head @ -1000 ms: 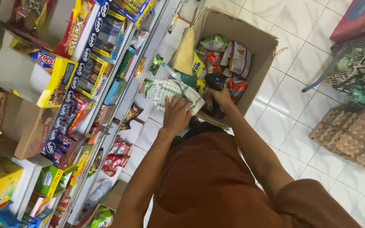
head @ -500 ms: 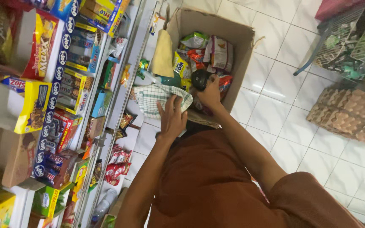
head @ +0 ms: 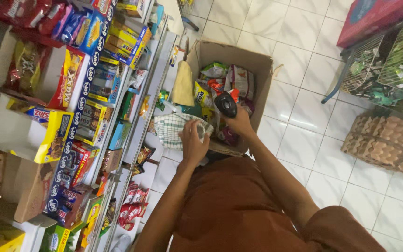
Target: The person scans the barcodes of various snack bags using a handheld scanner and places them into a cardboard box.
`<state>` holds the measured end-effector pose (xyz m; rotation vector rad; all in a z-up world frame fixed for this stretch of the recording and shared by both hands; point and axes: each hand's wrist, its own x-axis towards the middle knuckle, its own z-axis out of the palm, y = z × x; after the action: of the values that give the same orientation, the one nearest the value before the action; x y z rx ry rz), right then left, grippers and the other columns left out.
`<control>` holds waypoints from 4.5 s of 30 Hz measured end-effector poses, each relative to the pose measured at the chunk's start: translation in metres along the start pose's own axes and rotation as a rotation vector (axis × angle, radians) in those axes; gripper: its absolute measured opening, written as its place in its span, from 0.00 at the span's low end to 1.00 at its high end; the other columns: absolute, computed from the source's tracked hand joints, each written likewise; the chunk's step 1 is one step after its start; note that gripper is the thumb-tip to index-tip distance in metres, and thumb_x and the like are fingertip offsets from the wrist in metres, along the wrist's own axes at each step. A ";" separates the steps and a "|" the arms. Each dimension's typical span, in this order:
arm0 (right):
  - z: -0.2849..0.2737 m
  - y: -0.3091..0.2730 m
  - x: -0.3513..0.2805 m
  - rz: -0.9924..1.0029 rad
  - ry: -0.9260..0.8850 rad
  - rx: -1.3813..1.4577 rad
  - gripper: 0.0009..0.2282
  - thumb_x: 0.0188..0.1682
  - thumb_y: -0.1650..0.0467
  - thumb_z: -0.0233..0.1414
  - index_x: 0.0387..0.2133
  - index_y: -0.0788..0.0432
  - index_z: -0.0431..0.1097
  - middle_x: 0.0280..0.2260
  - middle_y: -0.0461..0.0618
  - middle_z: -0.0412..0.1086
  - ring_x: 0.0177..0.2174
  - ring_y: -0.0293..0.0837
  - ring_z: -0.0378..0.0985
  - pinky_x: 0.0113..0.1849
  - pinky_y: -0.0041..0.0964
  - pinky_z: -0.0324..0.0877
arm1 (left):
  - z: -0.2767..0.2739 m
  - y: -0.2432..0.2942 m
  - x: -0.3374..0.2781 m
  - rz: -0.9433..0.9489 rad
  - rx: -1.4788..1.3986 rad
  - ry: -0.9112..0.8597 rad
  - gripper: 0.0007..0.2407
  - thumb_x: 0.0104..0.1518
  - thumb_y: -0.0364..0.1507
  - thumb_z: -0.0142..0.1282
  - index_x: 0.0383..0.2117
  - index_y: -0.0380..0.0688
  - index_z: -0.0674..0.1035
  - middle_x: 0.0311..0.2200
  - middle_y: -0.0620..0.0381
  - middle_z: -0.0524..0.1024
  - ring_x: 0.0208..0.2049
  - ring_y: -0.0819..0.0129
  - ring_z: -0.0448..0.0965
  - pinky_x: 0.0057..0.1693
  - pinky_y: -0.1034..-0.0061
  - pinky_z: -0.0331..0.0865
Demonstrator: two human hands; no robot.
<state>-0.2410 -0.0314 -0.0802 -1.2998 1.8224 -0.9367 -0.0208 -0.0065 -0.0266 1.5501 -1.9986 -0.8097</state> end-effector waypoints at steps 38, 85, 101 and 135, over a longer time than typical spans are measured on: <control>0.047 -0.170 -0.014 0.047 -0.238 1.043 0.15 0.50 0.81 0.60 0.49 0.64 0.68 0.45 0.50 0.71 0.46 0.44 0.74 0.48 0.41 0.72 | -0.118 0.013 -0.021 -0.362 -1.410 0.333 0.13 0.64 0.24 0.59 0.52 0.33 0.74 0.47 0.50 0.80 0.48 0.68 0.80 0.57 0.71 0.75; 0.042 -0.200 -0.025 -0.100 -0.342 0.655 0.11 0.48 0.78 0.61 0.43 0.63 0.70 0.36 0.46 0.73 0.33 0.37 0.76 0.36 0.32 0.74 | -0.175 0.042 -0.008 -0.278 -1.062 0.275 0.42 0.47 0.09 0.59 0.71 0.55 0.56 0.60 0.50 0.68 0.55 0.65 0.74 0.57 0.71 0.73; -0.016 -0.233 -0.043 -0.233 -0.851 0.205 0.15 0.44 0.72 0.62 0.43 0.64 0.70 0.24 0.45 0.73 0.21 0.34 0.75 0.26 0.32 0.73 | -0.176 0.036 -0.002 -0.215 -0.726 0.272 0.43 0.44 0.12 0.64 0.71 0.50 0.56 0.66 0.48 0.66 0.66 0.63 0.66 0.66 0.71 0.64; -0.016 -0.222 -0.045 -0.203 -0.918 0.170 0.11 0.45 0.70 0.62 0.37 0.63 0.72 0.22 0.44 0.74 0.19 0.33 0.75 0.24 0.31 0.73 | -0.176 0.029 -0.011 -0.239 -0.632 0.289 0.42 0.46 0.13 0.64 0.71 0.51 0.56 0.68 0.45 0.62 0.69 0.58 0.63 0.69 0.67 0.60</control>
<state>-0.1425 -0.0377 0.1243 -1.4800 0.8980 -0.4387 0.0829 -0.0186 0.1180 1.4260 -1.2026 -1.1034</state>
